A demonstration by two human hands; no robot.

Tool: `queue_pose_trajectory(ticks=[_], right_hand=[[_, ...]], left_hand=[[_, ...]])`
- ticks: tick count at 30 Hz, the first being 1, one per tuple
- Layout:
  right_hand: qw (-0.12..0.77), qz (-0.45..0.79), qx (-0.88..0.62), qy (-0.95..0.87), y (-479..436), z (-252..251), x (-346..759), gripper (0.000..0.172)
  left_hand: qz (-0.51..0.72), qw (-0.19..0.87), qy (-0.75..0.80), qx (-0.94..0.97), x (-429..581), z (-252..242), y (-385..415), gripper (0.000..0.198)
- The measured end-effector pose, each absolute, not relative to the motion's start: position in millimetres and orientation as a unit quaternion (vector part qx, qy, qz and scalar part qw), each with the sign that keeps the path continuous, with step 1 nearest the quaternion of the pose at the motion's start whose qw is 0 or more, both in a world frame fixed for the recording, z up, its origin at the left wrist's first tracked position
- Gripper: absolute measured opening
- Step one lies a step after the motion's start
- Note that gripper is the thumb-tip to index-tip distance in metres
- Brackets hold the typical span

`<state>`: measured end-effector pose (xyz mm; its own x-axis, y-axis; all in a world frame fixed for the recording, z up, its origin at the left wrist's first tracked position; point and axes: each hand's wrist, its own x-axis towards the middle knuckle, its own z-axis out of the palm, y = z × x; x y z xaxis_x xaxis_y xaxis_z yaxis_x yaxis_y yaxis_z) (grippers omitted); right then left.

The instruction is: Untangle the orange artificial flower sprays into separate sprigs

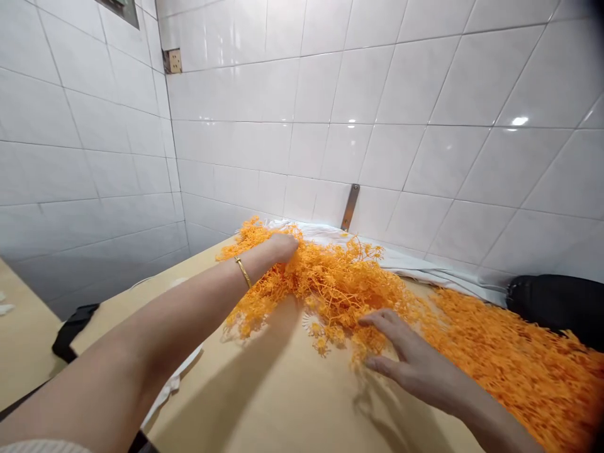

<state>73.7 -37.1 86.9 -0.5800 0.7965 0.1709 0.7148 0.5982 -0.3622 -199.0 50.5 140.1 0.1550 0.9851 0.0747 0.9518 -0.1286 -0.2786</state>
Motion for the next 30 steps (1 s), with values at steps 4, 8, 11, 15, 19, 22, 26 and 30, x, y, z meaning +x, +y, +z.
queue_pose_trajectory(ticks=[4, 8, 11, 15, 19, 22, 26, 30], right_hand=[[0.203, -0.079, -0.455, -0.864, -40.8, 104.1, 37.7, 0.020], [0.195, -0.113, -0.446, -0.866, -22.5, 89.4, -13.2, 0.021], [0.176, -0.102, -0.479, -0.854, -2.4, 66.1, -36.5, 0.026], [0.173, -0.076, -0.495, -0.848, 12.8, 45.5, -45.0, 0.020], [0.195, -0.059, -0.468, -0.860, 13.7, 45.8, -45.1, 0.016], [0.211, -0.072, -0.460, -0.860, 10.2, 52.5, -42.2, 0.015], [0.183, -0.094, -0.460, -0.863, 10.2, 55.2, -28.8, 0.012], [0.150, -0.084, -0.452, -0.875, 21.6, 43.9, -11.7, 0.013]], left_hand=[[0.000, 0.217, -0.615, -0.758, -169.9, 171.7, 50.1, 0.022], [-0.019, 0.239, -0.510, -0.826, -128.9, 163.1, 67.9, 0.047], [0.033, 0.207, -0.497, -0.842, -112.6, 134.0, 86.9, 0.074], [0.027, 0.162, -0.548, -0.820, -113.0, 104.0, 107.2, 0.080], [-0.040, 0.169, -0.612, -0.772, -121.2, 97.4, 118.5, 0.039], [-0.062, 0.170, -0.650, -0.738, -131.5, 97.3, 125.6, 0.025], [-0.077, 0.161, -0.686, -0.705, -150.0, 96.9, 133.5, 0.025], [-0.077, 0.142, -0.719, -0.675, -158.1, 97.4, 135.6, 0.023]])
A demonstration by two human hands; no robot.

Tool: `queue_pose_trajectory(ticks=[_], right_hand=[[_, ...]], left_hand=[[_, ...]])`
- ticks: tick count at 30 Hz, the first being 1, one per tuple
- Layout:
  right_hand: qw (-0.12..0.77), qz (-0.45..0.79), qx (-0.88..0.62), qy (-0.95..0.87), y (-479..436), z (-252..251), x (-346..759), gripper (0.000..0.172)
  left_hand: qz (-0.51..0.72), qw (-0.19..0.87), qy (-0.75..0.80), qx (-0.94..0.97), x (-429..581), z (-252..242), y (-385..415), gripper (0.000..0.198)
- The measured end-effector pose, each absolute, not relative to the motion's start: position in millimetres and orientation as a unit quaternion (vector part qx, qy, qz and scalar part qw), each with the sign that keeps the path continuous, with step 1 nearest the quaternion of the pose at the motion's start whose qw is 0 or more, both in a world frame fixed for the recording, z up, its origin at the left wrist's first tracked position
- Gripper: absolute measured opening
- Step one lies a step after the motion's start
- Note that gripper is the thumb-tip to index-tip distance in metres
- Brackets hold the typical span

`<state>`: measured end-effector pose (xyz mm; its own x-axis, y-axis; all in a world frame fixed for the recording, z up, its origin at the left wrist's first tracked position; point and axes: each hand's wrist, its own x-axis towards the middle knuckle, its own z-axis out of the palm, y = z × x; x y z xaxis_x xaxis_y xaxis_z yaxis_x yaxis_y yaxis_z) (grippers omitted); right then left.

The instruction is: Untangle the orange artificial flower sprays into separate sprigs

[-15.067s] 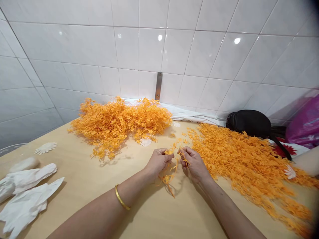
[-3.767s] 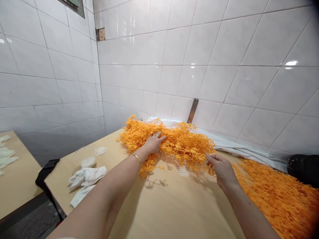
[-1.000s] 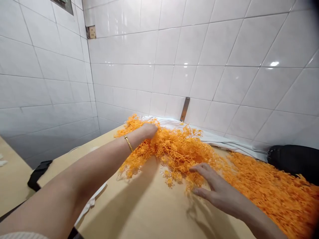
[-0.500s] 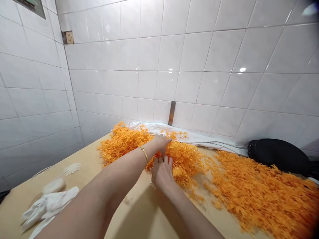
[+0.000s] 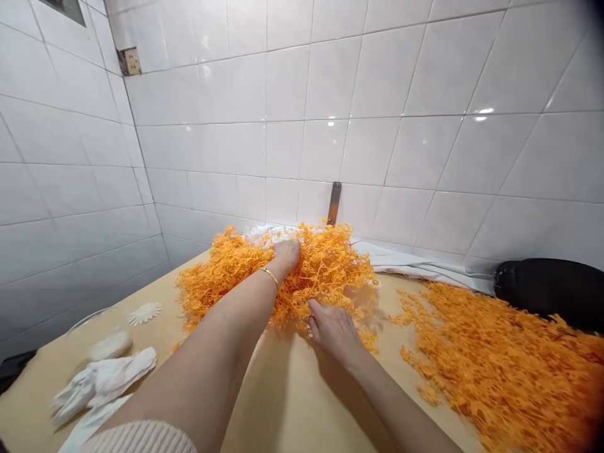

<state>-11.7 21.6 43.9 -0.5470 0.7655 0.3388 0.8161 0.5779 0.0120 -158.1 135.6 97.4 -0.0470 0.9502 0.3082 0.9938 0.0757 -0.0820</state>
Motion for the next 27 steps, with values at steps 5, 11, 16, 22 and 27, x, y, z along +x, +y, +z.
queue_pose_trajectory(ticks=[5, 11, 16, 22, 27], right_hand=[[0.179, -0.032, -0.407, -0.895, 32.7, 24.9, -5.5, 0.013], [0.194, -0.010, -0.433, -0.880, 37.0, 22.0, -8.1, 0.019], [0.257, -0.034, -0.378, -0.889, 35.5, 19.9, -4.3, 0.027], [0.388, -0.071, -0.292, -0.871, 51.4, -3.0, 7.9, 0.025], [0.456, -0.072, -0.288, -0.839, 58.2, -5.1, 20.4, 0.022]], left_hand=[[-0.100, 0.175, -0.694, -0.691, -144.8, 109.2, 116.5, 0.034], [-0.071, 0.137, -0.470, -0.869, -132.8, 122.8, 81.7, 0.032], [0.066, 0.083, -0.450, -0.886, -146.4, 96.3, 95.3, 0.047], [0.084, 0.021, -0.537, -0.839, -172.0, 78.3, 128.5, 0.061], [0.066, 0.009, -0.580, -0.812, -182.1, 70.7, 142.8, 0.056]])
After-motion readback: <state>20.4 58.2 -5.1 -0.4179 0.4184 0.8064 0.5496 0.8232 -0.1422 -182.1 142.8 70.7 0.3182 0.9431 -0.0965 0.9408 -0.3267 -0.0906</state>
